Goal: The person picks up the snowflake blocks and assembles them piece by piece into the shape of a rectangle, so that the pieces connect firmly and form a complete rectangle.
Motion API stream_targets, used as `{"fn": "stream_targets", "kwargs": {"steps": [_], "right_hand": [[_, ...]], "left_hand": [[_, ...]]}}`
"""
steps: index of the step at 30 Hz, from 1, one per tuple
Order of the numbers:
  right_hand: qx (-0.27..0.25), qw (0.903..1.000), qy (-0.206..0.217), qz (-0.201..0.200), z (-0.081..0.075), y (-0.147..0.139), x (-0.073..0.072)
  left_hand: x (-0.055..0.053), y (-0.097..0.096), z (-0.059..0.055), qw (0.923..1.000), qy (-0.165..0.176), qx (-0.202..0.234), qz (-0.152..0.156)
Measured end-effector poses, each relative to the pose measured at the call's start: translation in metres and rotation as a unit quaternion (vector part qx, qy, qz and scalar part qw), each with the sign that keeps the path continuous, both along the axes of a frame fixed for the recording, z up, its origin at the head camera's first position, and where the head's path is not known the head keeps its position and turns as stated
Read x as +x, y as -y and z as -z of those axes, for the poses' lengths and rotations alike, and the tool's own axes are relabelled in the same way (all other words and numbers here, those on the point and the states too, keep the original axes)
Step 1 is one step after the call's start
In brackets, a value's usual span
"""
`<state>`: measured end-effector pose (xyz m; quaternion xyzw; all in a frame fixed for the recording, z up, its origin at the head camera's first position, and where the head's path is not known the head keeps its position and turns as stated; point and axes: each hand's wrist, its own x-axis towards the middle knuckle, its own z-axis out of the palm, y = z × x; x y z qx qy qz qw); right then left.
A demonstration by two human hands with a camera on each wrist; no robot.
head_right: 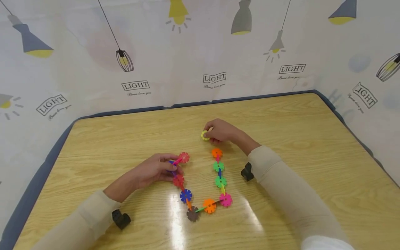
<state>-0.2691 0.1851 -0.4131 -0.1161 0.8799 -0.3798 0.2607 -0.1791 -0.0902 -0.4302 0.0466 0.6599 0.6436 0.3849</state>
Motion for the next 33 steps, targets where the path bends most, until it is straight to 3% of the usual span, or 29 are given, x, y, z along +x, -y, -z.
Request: {"fn": "stream_targets", "kwargs": {"steps": [7, 13, 19, 33], "right_hand": [[-0.019, 0.9997, -0.017, -0.002, -0.011, -0.005, 0.017], [-0.047, 0.9982, -0.036, -0.013, -0.015, -0.003, 0.038], [-0.023, 0.9965, -0.073, -0.033, -0.018, 0.006, 0.052], [0.006, 0.9875, -0.133, -0.084, -0.020, 0.024, 0.064]], "left_hand": [[0.000, -0.005, -0.007, 0.9996, -0.025, -0.009, 0.009], [-0.003, -0.006, -0.005, 0.9997, -0.015, -0.017, -0.005], [-0.005, -0.008, 0.000, 0.9997, 0.005, -0.012, -0.020], [-0.005, -0.012, 0.001, 0.9993, 0.020, -0.010, -0.030]]}}
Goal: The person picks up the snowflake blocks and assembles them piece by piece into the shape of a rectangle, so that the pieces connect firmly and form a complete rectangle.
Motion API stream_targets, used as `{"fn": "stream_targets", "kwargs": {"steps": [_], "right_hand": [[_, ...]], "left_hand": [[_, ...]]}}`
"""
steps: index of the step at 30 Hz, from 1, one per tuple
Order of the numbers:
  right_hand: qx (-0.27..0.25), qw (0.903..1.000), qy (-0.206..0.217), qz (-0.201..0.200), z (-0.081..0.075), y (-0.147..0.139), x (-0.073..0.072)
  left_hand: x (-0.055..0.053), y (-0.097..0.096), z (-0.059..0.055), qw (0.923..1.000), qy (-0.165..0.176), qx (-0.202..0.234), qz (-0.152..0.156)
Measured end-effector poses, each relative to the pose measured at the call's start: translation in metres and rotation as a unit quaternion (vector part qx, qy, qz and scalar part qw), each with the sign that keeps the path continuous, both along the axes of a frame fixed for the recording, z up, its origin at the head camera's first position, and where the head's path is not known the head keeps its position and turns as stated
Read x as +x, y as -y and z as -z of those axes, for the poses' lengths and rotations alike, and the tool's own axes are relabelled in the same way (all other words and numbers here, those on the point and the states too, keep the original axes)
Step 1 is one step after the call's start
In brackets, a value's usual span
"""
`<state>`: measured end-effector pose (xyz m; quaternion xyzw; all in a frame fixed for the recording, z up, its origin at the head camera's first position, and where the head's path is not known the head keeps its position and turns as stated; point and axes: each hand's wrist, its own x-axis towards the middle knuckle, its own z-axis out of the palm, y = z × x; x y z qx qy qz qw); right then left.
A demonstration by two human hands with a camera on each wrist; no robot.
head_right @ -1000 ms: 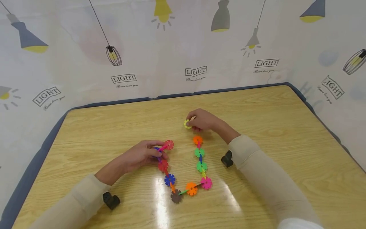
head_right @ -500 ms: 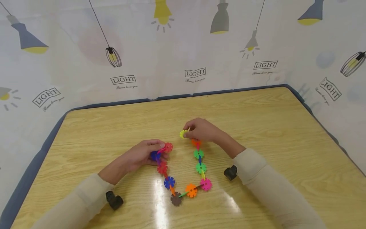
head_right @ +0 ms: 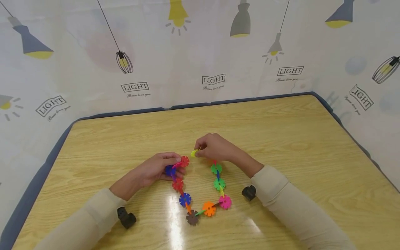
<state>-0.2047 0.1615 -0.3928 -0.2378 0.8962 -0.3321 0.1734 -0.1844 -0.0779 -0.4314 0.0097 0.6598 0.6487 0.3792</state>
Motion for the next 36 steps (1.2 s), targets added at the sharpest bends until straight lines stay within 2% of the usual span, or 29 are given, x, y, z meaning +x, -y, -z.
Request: {"fn": "stream_targets", "kwargs": {"steps": [12, 22, 29, 32, 36], "right_hand": [[0.047, 0.9968, -0.050, -0.041, -0.001, 0.012, 0.006], [0.049, 0.9931, -0.094, -0.051, -0.002, 0.017, 0.013], [0.039, 0.9937, -0.091, -0.052, -0.001, 0.018, 0.014], [0.031, 0.9952, -0.080, -0.047, -0.002, 0.016, 0.012], [0.017, 0.9986, -0.045, -0.021, -0.004, 0.008, 0.008]], "left_hand": [[-0.001, -0.005, 0.004, 0.9998, -0.006, -0.012, -0.017], [0.008, -0.015, -0.005, 0.9966, -0.033, -0.032, -0.068], [0.009, -0.017, -0.008, 0.9954, -0.047, -0.042, -0.072], [0.008, -0.015, -0.009, 0.9956, -0.049, -0.043, -0.067], [0.006, -0.012, -0.010, 0.9967, -0.046, -0.048, -0.048]]}}
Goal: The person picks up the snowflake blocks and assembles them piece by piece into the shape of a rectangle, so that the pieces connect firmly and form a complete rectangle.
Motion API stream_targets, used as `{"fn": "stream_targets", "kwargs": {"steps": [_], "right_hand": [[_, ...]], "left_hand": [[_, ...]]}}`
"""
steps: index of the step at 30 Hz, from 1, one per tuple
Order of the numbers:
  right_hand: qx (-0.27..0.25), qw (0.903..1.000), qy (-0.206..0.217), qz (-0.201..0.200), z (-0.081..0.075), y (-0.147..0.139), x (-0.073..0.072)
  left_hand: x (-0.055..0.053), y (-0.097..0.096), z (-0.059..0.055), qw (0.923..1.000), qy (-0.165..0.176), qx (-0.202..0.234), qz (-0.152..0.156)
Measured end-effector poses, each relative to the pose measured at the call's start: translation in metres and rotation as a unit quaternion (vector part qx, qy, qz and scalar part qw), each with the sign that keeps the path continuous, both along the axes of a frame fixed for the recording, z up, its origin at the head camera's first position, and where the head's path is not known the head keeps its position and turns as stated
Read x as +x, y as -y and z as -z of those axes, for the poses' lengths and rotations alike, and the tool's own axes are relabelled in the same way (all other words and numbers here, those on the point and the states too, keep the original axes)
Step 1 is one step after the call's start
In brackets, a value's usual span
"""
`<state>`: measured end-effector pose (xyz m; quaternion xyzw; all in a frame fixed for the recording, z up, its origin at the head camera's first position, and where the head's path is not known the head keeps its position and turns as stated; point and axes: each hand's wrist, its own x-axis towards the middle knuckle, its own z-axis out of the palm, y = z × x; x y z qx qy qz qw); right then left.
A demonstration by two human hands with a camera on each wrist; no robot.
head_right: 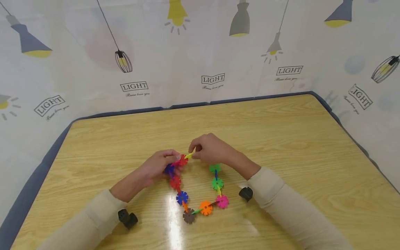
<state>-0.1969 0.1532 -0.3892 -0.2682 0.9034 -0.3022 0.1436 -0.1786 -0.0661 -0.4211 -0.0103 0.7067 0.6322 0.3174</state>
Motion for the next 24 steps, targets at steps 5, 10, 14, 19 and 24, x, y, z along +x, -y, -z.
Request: {"fn": "stream_targets", "kwargs": {"steps": [5, 10, 14, 19, 24], "right_hand": [[-0.020, 0.9985, 0.024, 0.044, 0.001, -0.020, -0.007], [-0.022, 0.9950, 0.045, 0.087, 0.011, -0.042, -0.012], [-0.004, 0.9927, 0.057, 0.106, 0.019, -0.054, -0.012], [-0.012, 0.9874, 0.109, 0.114, 0.023, -0.059, -0.009], [-0.041, 0.9775, 0.166, 0.124, 0.029, -0.058, -0.008]], "left_hand": [[-0.001, 0.001, 0.000, 0.9999, 0.007, 0.001, 0.010], [-0.001, 0.000, 0.002, 0.9998, 0.010, -0.004, 0.016], [-0.002, -0.001, 0.003, 0.9997, 0.011, -0.011, 0.021], [-0.002, 0.000, 0.004, 0.9997, 0.013, -0.011, 0.020], [-0.003, -0.001, 0.005, 0.9996, 0.013, -0.012, 0.020]]}}
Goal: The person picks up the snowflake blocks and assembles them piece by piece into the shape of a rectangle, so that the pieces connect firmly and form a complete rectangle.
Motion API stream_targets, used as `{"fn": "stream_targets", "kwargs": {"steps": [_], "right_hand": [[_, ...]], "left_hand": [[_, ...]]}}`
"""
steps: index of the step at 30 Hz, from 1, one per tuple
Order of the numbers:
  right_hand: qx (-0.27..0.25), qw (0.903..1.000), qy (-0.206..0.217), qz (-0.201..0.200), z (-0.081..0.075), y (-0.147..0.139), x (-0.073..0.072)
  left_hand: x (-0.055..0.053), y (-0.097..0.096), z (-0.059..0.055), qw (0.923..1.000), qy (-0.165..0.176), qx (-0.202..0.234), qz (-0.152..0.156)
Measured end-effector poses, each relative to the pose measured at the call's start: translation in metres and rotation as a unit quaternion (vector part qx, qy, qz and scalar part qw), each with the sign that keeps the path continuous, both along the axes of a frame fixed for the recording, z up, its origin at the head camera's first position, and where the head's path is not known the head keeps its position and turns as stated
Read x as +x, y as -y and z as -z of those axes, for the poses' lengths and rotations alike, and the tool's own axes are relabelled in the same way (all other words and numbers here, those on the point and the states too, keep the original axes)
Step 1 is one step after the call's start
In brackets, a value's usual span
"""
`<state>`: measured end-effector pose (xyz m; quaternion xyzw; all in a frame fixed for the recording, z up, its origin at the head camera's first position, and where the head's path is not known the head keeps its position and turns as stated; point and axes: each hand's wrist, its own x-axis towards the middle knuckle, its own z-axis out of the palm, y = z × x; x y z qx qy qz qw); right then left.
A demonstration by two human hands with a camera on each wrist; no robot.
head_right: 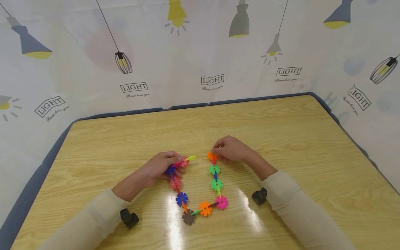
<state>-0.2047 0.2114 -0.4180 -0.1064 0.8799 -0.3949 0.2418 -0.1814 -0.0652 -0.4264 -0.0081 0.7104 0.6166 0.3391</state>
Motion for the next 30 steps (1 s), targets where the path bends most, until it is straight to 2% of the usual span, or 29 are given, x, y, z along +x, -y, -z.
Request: {"fn": "stream_targets", "kwargs": {"steps": [10, 23, 30], "right_hand": [[-0.018, 0.9990, 0.041, -0.006, 0.003, 0.006, -0.002], [-0.118, 0.9901, 0.068, -0.036, -0.004, 0.018, -0.005], [-0.127, 0.9884, 0.077, -0.032, -0.002, 0.024, -0.006]], "left_hand": [[0.001, -0.001, 0.001, 1.0000, -0.004, -0.006, 0.003], [0.000, -0.001, 0.002, 0.9999, -0.013, -0.007, 0.003], [0.000, -0.002, 0.002, 0.9998, -0.019, -0.003, 0.007]]}}
